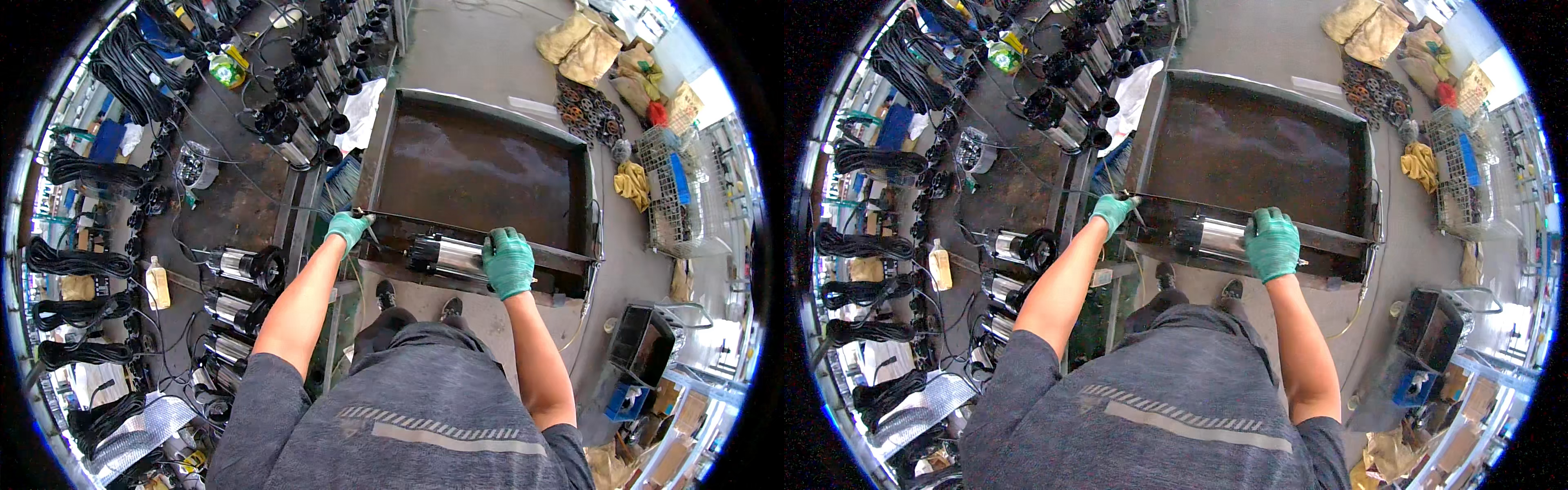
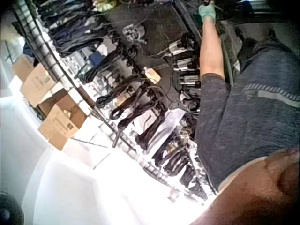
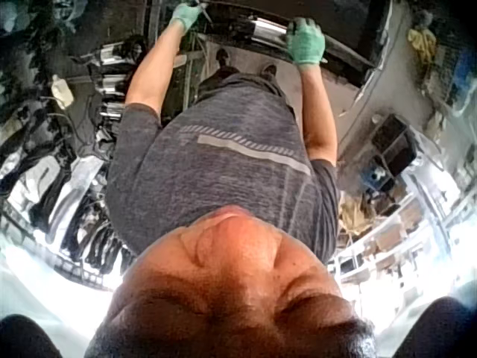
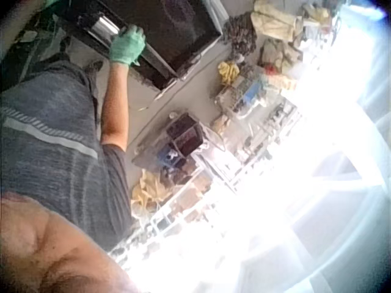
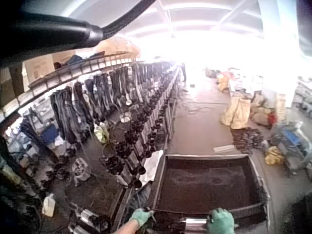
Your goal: The person repeatedly picks up cylindrical electrical devices from a rack, places them into a large metal tray filled with liquid, and then removes them. This process is repeated multiple times with different units throughout the clip.
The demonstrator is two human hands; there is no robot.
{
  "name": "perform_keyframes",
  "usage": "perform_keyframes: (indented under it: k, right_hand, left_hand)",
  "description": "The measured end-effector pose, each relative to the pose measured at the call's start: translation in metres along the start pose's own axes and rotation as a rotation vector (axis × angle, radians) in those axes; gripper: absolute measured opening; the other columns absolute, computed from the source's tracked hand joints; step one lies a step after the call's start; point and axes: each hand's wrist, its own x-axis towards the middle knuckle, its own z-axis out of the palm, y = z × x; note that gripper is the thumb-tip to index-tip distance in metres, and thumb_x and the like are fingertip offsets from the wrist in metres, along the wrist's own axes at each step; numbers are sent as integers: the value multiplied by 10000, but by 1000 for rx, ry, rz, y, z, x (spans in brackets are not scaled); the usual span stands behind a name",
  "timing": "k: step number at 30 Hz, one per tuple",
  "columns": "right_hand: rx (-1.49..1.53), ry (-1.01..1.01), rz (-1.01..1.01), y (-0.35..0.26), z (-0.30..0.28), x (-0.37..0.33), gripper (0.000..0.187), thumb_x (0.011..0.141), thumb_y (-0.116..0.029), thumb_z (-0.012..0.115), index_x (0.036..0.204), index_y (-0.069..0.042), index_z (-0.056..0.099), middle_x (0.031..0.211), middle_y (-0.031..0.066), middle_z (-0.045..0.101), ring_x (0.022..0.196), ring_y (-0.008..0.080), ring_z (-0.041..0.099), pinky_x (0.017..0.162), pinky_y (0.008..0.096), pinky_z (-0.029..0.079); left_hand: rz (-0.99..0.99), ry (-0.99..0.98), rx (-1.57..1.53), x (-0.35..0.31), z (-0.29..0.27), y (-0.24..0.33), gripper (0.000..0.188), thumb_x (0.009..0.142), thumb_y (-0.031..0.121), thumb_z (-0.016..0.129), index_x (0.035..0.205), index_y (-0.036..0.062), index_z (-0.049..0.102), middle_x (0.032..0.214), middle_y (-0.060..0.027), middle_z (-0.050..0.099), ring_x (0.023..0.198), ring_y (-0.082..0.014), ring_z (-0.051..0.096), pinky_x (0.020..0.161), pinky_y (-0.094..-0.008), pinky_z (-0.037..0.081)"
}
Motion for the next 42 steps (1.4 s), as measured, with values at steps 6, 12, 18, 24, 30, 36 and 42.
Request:
perform_keyframes:
  k: [6, 12, 18, 24, 30, 36, 42]
  right_hand:
    - [-36, 55, 35, 1, 4, -1, 112, 874, -218, 666, 902, -110, 667, 920, 116, 667, 868, 346, 644, 755, 483, 517]
    - [-39, 65, 33, 1, 6, 0, 112, 873, -222, 667, 878, -110, 667, 902, 117, 666, 852, 344, 645, 743, 476, 519]
    - [-40, 62, 31, 0, 6, 0, 117, 868, -223, 671, 881, -107, 662, 901, 117, 663, 854, 341, 644, 744, 474, 518]
    - [-37, 70, 22, 1, 6, -1, 123, 870, -223, 673, 899, -104, 660, 912, 116, 662, 869, 338, 642, 756, 470, 518]
    - [-42, 60, 45, 0, 6, -2, 127, 871, -225, 672, 905, -103, 665, 917, 117, 664, 876, 342, 642, 760, 470, 520]
    - [-48, 68, 47, 3, 9, -2, 132, 868, -228, 672, 898, -100, 669, 915, 123, 665, 868, 347, 643, 761, 471, 521]
    - [-68, 44, 62, -1, 7, -2, 137, 873, -233, 670, 893, -98, 671, 918, 127, 668, 874, 348, 647, 764, 471, 523]
  left_hand:
    - [75, 45, 141, -15, 2, 21, 409, 847, 347, 819, 1074, 14, 748, 953, -142, 760, 808, -242, 681, 745, -388, 521]
    - [132, 20, 117, -50, -6, 16, 255, 908, 252, 735, 960, 15, 654, 795, -134, 691, 715, -227, 672, 656, -376, 519]
    - [48, -185, -639, -75, -28, 20, 87, 982, 180, 685, 962, 106, 644, 763, -23, 636, 644, -119, 611, 549, -289, 492]
    - [-6, -272, -813, -86, -20, 5, 105, 1006, 167, 657, 1008, 81, 596, 765, -84, 676, 551, -173, 635, 481, -325, 504]
    - [18, -305, -777, -89, -3, 3, 116, 1016, 177, 642, 1008, 76, 586, 772, -86, 674, 558, -186, 648, 500, -340, 540]
    - [-23, -373, -807, -87, -9, 15, 156, 994, 227, 688, 1076, 106, 631, 798, -59, 696, 632, -150, 647, 535, -336, 519]
    - [-12, -428, -811, -80, -11, 28, 186, 1006, 279, 669, 1074, 106, 657, 787, -52, 693, 610, -157, 633, 529, -307, 510]
